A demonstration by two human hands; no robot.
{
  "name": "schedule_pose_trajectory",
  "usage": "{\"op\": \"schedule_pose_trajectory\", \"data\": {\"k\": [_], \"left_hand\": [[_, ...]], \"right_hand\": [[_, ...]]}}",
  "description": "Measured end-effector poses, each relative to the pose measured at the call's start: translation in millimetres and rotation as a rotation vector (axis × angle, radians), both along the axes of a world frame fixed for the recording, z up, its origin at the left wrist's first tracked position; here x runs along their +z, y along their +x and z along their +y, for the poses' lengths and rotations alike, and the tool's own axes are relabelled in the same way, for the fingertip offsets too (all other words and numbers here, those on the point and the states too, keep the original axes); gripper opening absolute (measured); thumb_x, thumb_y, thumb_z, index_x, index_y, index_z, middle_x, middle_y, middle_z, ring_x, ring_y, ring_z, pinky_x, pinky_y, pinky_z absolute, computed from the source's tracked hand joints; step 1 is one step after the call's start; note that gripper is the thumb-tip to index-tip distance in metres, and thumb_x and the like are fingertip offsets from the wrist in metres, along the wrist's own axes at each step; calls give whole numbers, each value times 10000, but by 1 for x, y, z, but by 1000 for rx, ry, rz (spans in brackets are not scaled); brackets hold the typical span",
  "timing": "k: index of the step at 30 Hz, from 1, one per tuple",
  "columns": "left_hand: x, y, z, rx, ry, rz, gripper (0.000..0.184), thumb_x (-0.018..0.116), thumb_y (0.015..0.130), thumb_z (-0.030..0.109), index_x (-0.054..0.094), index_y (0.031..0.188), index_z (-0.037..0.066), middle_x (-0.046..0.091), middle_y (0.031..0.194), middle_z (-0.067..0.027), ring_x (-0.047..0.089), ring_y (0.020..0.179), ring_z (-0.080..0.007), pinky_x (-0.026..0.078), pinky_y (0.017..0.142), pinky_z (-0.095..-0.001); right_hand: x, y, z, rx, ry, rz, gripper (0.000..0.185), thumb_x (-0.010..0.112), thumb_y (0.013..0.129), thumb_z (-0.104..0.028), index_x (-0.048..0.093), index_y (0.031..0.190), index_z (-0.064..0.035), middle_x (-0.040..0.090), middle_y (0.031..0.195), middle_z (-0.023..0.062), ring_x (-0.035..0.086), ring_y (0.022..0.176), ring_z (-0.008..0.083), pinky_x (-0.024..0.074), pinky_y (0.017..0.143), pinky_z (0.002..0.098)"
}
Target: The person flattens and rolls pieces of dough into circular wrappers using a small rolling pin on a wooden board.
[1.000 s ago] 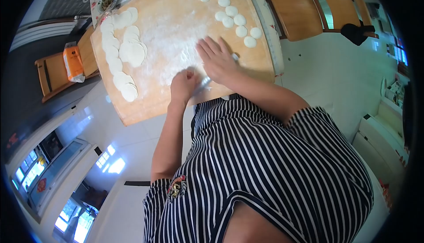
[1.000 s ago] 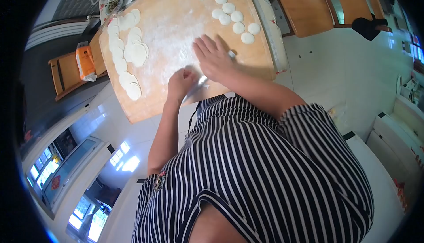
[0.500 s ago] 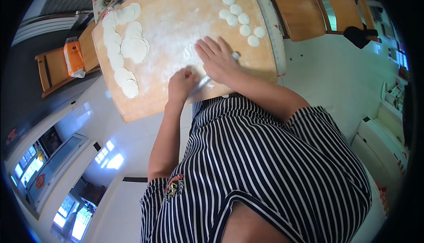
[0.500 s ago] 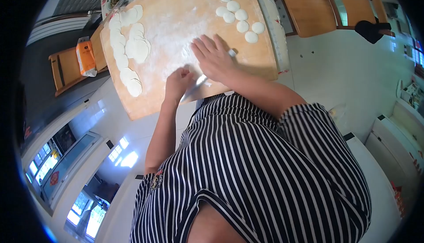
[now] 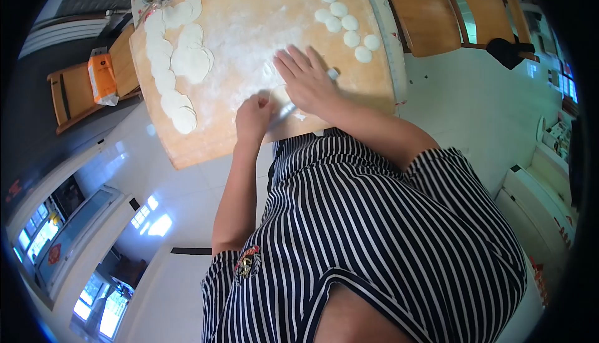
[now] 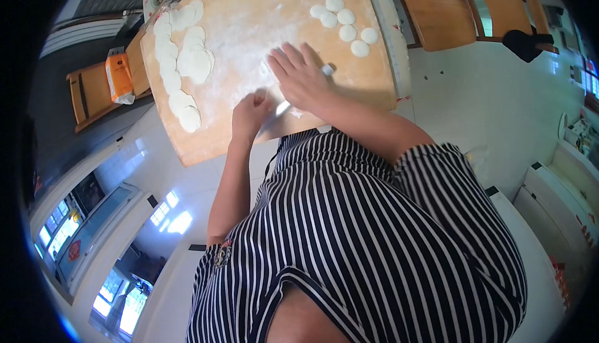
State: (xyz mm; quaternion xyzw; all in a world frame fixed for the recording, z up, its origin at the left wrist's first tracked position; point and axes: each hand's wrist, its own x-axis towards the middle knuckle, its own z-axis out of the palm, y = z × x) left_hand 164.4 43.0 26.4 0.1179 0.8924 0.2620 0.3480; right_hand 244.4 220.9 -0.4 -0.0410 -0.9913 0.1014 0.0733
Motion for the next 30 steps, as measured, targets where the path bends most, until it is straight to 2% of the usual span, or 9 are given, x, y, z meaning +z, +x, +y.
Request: {"op": "schedule_pose_trajectory", "data": {"k": [5, 9, 11, 13, 15, 19, 23, 26, 30], "left_hand": [[-23, -21, 5, -314, -28, 320, 346, 774, 905, 318, 725, 1008, -9, 759, 955, -216, 721, 845, -375, 560, 782, -421], [-27, -7, -20, -126, -23, 265, 319, 756, 923, 277, 731, 1060, -10, 764, 979, -204, 730, 857, -337, 561, 801, -401], [-37, -5, -36, 170, 114, -81, 270, 753, 898, 238, 743, 1028, 2, 754, 950, -177, 725, 879, -320, 564, 817, -416], [-13, -7, -27, 160, 148, -164, 289, 747, 893, 239, 746, 1050, -3, 761, 954, -170, 735, 863, -294, 567, 803, -396], [7, -13, -6, -12, 13, 62, 295, 764, 884, 251, 740, 1025, -7, 755, 947, -176, 723, 866, -324, 561, 804, -411], [-19, -28, -1, -247, 1, 330, 314, 781, 871, 263, 720, 1002, -16, 738, 927, -192, 697, 882, -374, 547, 817, -450], [-17, -14, -25, -29, -43, 276, 305, 774, 883, 258, 724, 1017, -12, 756, 934, -175, 719, 868, -344, 559, 808, -425], [-31, -10, -52, 206, 102, -139, 290, 751, 946, 254, 734, 1044, -19, 777, 910, -115, 737, 790, -191, 569, 731, -315], [-6, -21, -23, -11, -96, 143, 345, 765, 936, 328, 729, 1002, -9, 771, 923, -152, 737, 792, -255, 561, 735, -368]], "right_hand": [[-5, -29, -9, -126, -92, 116, 591, 567, 932, -170, 516, 1495, 3, 510, 1564, 172, 401, 1503, 339, 255, 1242, 588], [-2, 44, -8, 3, -36, -50, 566, 569, 926, -169, 551, 1466, -4, 525, 1552, 169, 418, 1493, 328, 265, 1236, 578], [-2, 55, -7, 57, -79, -56, 563, 582, 914, -182, 574, 1453, -17, 540, 1544, 154, 433, 1482, 325, 258, 1236, 578], [1, 29, -9, 59, -46, -1, 571, 582, 923, -189, 557, 1470, -26, 521, 1564, 145, 415, 1496, 326, 247, 1244, 575], [2, -13, -14, 63, -18, 73, 579, 583, 931, -196, 540, 1486, -34, 502, 1584, 135, 397, 1511, 327, 235, 1252, 571], [-2, -46, -17, -61, -109, 50, 623, 568, 965, -198, 447, 1559, -59, 397, 1662, 124, 300, 1572, 339, 179, 1275, 587], [-1, 35, -18, 48, -88, -50, 597, 584, 956, -193, 494, 1527, -47, 432, 1635, 132, 334, 1548, 326, 203, 1263, 589], [-4, 34, -12, 87, -78, -57, 583, 588, 952, -186, 516, 1512, -40, 448, 1625, 129, 360, 1529, 317, 223, 1256, 585], [5, -34, -20, 52, -81, 94, 553, 579, 947, -163, 549, 1484, -36, 490, 1597, 128, 391, 1518, 295, 254, 1244, 566]]}}
